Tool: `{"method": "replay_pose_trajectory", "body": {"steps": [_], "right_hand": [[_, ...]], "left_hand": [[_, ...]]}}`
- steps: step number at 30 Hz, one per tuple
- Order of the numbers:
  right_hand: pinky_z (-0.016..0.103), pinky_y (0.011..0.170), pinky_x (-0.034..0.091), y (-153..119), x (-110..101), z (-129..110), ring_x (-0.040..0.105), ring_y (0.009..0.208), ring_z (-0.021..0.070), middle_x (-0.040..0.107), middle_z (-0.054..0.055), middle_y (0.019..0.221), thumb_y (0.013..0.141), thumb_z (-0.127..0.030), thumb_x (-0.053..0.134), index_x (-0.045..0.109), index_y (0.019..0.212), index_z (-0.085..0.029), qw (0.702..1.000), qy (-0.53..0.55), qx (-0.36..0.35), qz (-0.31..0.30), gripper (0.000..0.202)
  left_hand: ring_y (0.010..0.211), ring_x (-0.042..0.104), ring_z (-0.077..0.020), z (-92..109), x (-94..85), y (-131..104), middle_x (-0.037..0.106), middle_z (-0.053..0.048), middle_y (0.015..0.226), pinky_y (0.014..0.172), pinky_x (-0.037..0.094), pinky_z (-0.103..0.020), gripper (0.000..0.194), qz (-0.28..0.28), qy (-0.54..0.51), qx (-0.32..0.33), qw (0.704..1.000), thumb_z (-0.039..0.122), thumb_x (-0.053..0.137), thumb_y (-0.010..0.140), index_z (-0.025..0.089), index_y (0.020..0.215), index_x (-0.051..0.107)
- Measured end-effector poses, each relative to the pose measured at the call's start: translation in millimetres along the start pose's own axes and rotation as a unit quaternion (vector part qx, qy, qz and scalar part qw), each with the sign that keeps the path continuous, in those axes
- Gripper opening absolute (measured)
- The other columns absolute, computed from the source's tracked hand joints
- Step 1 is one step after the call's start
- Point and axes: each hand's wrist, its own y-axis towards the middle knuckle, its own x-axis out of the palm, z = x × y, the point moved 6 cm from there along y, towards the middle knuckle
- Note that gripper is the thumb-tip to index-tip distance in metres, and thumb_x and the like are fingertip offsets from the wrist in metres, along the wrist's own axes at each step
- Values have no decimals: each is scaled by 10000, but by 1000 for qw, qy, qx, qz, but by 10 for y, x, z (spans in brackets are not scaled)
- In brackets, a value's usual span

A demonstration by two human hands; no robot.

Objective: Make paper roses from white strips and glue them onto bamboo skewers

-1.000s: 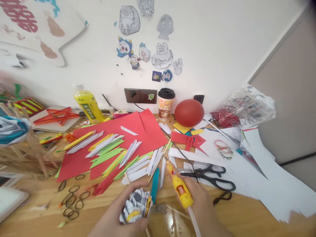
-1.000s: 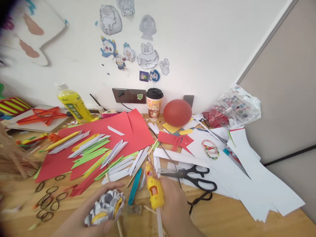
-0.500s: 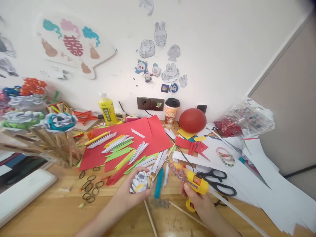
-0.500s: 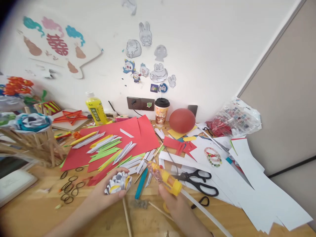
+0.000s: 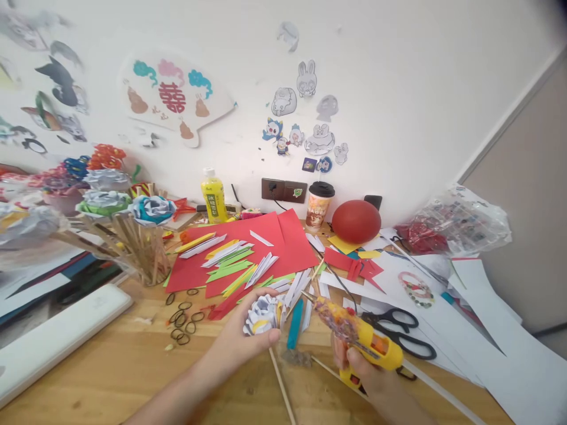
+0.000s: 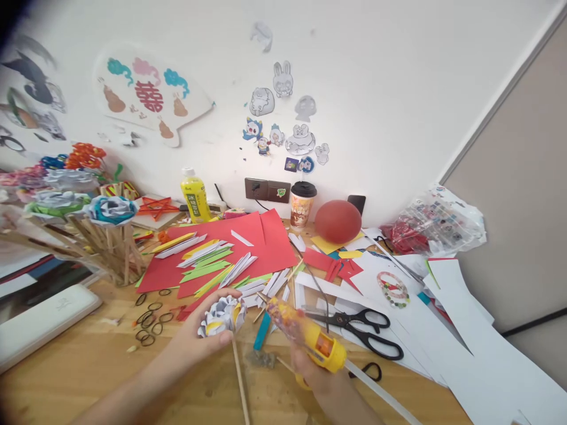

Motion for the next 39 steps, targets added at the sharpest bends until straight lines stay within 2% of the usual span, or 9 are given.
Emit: {"method": "replay_pose_trajectory", "body": {"steps": [3, 7, 13, 18, 21, 28, 33, 35, 39], "right_hand": [[296, 577, 496, 12, 57, 3, 522, 537, 149, 607, 26, 673, 885, -477, 365, 599, 779, -215, 998, 40, -6, -56, 367], [289, 582, 494, 5, 59, 72, 541, 609, 153, 616, 45, 761, 883, -512, 354, 589, 778, -198, 996, 64, 38, -47, 405], [306, 603, 500, -8, 100, 110, 536, 619, 159, 527, 13, 630, 846, -546, 420, 499, 623, -201, 993, 107, 44, -25, 418], [300, 603, 494, -2, 77, 34, 548, 618, 157, 551, 8, 633, 841, -529, 460, 563, 670, -204, 995, 102, 13, -1, 382], [305, 644, 478, 22, 108, 33, 520, 613, 146, 574, 25, 690, 852, -560, 426, 576, 716, -190, 991, 127, 14, -35, 422], [265, 553, 419, 12, 167, 252, 467, 593, 137, 507, 14, 626, 794, -634, 462, 524, 613, -182, 980, 178, 81, -44, 491], [308, 647, 452, 11, 186, 217, 462, 608, 145, 465, -5, 594, 770, -645, 487, 476, 565, -197, 974, 194, 107, -45, 492], [325, 688, 457, 30, 172, 172, 477, 637, 153, 493, 5, 626, 767, -650, 489, 515, 605, -195, 975, 193, 102, -47, 484], [334, 753, 455, 38, 141, 176, 536, 777, 177, 593, 51, 861, 774, -550, 571, 615, 868, -199, 970, 219, 105, -34, 366]], "left_hand": [[799, 576, -215, -8, -10, 5, 624, -17, 886, 710, 436, -289, 600, 8, -5, 0, 1000, 506, 723, 600, 215, 1070, 490], [821, 586, -227, -67, -20, 28, 637, -33, 926, 707, 438, -288, 609, 9, 4, 2, 1000, 532, 710, 603, 214, 1079, 500], [831, 589, -231, -97, -16, 37, 655, -31, 905, 729, 437, -290, 600, 15, -4, 13, 1000, 535, 706, 609, 220, 1075, 497], [846, 584, -237, -98, -8, 40, 659, -42, 926, 746, 430, -299, 620, 8, -9, 10, 1000, 545, 698, 611, 214, 1093, 491], [835, 577, -235, -148, -19, 65, 655, -43, 917, 732, 424, -294, 649, 4, -11, 4, 1000, 554, 697, 600, 208, 1104, 479], [872, 567, -238, -185, -64, 98, 651, -50, 944, 779, 409, -300, 590, 16, -4, 10, 1000, 521, 688, 629, 210, 1088, 488], [933, 563, -256, -153, -87, 77, 642, -51, 1002, 815, 398, -313, 527, 41, 34, 3, 999, 504, 672, 659, 226, 1077, 512], [944, 563, -257, -161, -88, 79, 639, -52, 1024, 832, 395, -319, 513, 38, 42, 5, 998, 499, 666, 671, 229, 1080, 515], [969, 560, -265, -185, -98, 85, 639, -58, 1044, 845, 393, -327, 505, 37, 53, 10, 998, 491, 668, 674, 228, 1081, 527]]}}
